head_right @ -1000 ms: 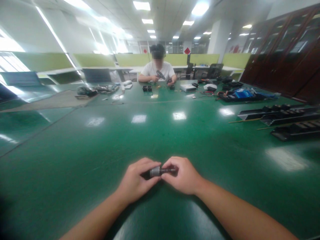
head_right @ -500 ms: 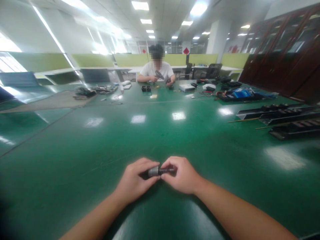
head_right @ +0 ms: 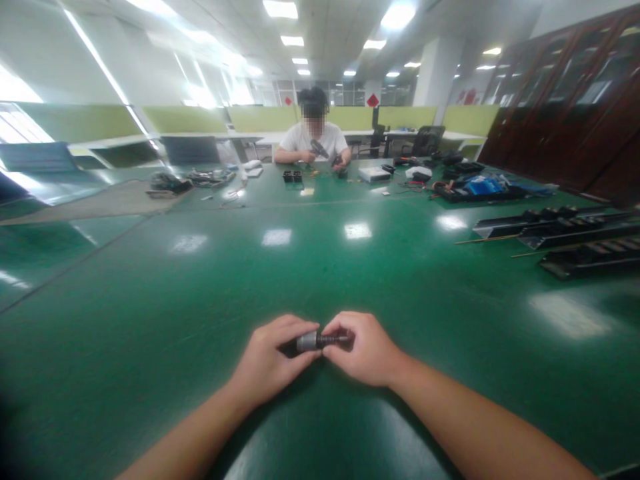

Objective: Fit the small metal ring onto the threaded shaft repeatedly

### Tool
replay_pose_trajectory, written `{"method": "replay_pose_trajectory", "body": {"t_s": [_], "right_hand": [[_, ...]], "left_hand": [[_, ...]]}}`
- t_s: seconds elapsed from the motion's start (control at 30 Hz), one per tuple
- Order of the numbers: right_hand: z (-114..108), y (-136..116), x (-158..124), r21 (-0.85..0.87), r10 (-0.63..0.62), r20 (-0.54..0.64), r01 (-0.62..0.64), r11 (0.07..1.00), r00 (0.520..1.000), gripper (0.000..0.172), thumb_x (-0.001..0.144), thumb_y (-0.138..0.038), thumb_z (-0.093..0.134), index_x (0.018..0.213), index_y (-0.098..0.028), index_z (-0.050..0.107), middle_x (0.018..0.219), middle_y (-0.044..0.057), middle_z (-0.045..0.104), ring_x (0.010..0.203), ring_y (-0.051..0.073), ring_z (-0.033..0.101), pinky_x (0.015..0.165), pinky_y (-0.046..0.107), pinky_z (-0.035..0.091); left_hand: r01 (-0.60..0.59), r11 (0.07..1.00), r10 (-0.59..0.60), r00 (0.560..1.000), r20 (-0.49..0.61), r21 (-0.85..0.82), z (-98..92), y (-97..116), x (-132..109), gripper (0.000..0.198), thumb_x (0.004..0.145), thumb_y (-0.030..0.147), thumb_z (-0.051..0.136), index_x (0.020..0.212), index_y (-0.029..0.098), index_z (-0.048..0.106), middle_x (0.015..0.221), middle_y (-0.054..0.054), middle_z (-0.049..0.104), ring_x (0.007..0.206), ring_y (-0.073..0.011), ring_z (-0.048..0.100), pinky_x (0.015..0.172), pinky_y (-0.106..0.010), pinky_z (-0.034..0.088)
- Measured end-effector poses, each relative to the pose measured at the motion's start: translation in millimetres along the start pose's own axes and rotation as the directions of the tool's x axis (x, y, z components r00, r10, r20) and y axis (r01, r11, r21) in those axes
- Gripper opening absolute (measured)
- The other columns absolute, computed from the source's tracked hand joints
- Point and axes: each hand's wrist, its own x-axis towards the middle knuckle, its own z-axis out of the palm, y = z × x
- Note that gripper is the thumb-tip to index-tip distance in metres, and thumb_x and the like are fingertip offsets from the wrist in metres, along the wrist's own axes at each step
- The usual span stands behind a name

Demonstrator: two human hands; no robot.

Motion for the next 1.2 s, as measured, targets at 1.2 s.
{"method": "replay_pose_trajectory", "body": {"t_s": [1.2], "right_hand": [[-0.7, 3.7, 2.8, -0.032, 0.024, -0.026, -0.025, 0.999, 0.999, 0.011, 0.074, -0.012, 0.072, 0.083, -0.019, 0.073, 0.079, 0.001, 0.069, 0.070, 0.015, 0.062, 0.064, 0.025, 0.045]], "left_hand": [[0.005, 1.000, -0.005, 1.000, -0.004, 0.024, 0.2, -2.1, -0.1, 0.023, 0.078, 0.029, 0.077, 0.102, 0.028, 0.074, 0.094, -0.001, 0.072, 0.086, -0.0157, 0.066, 0.077, -0.027, 0.052]]}}
